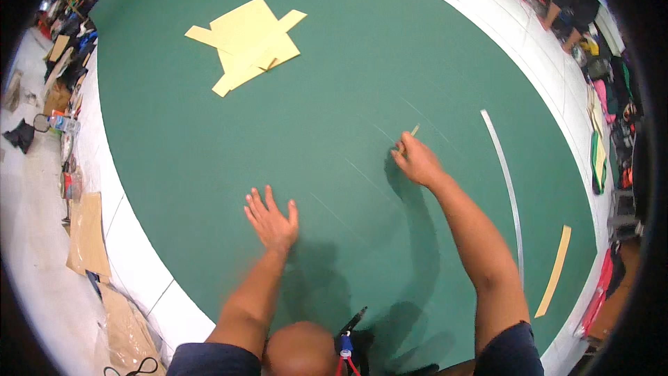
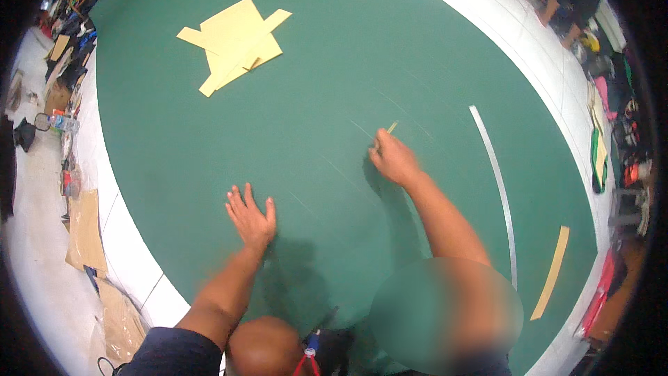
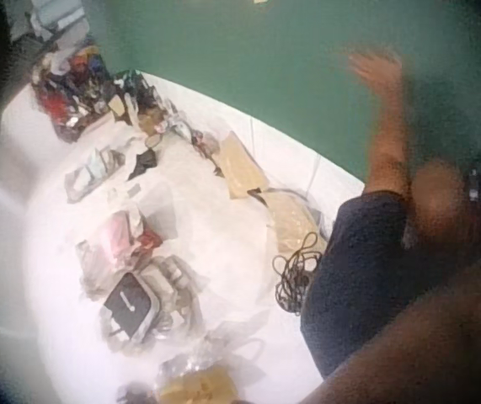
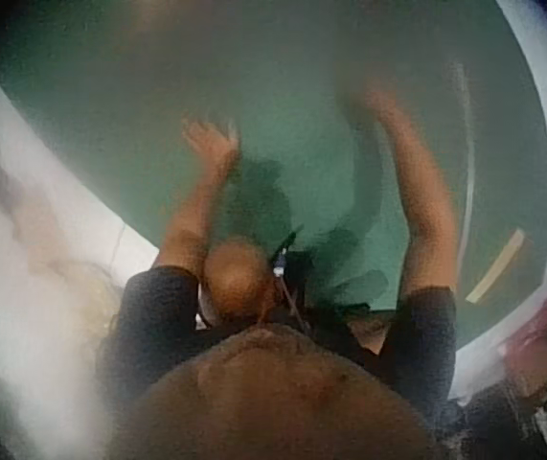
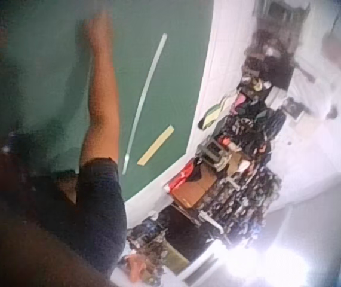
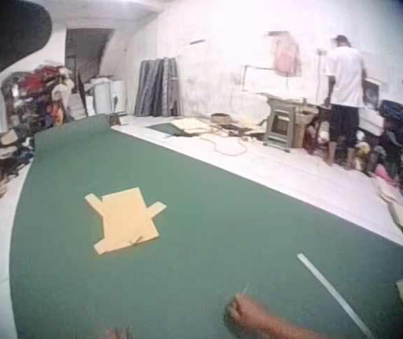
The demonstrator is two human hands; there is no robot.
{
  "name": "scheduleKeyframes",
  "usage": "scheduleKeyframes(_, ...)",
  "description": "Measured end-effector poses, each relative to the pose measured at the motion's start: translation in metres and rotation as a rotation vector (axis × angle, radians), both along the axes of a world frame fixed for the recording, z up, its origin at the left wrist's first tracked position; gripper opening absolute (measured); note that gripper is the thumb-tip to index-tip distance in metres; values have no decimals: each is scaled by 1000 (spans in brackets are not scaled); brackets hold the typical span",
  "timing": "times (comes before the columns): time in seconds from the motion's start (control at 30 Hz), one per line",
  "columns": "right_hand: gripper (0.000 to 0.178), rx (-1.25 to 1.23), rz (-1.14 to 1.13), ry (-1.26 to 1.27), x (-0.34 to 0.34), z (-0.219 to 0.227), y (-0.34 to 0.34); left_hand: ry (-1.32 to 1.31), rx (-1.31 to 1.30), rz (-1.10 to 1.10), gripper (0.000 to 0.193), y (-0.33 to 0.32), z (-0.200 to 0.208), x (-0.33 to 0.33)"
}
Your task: The person sits on a green fabric surface and uses a long metal ruler and a pencil to draw straight lines. They repeatedly reposition the ruler and a rectangular cardboard template to mark multiple lines on the fabric.
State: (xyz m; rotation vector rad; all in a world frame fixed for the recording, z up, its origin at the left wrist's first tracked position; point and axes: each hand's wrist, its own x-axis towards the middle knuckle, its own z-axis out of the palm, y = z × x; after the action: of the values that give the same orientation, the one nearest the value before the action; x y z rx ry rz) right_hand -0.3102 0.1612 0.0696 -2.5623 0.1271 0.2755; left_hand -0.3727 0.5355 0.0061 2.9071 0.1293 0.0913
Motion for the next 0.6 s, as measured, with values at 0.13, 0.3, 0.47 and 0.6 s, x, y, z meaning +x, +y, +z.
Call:
scheduleKeyframes(0.13,31,30,-30,-27,129,-20,72,0,-68,-25,74,2,7,5)
scheduleKeyframes(0.3,32,100,37,-178,249,-38,142,50,-55,-38,74,4,10,10)
scheduleKeyframes(0.47,36,74,-124,-214,333,-46,187,100,-71,-28,76,5,9,11)
scheduleKeyframes(0.6,42,-13,-250,-158,364,-45,212,276,-133,3,77,9,22,19)
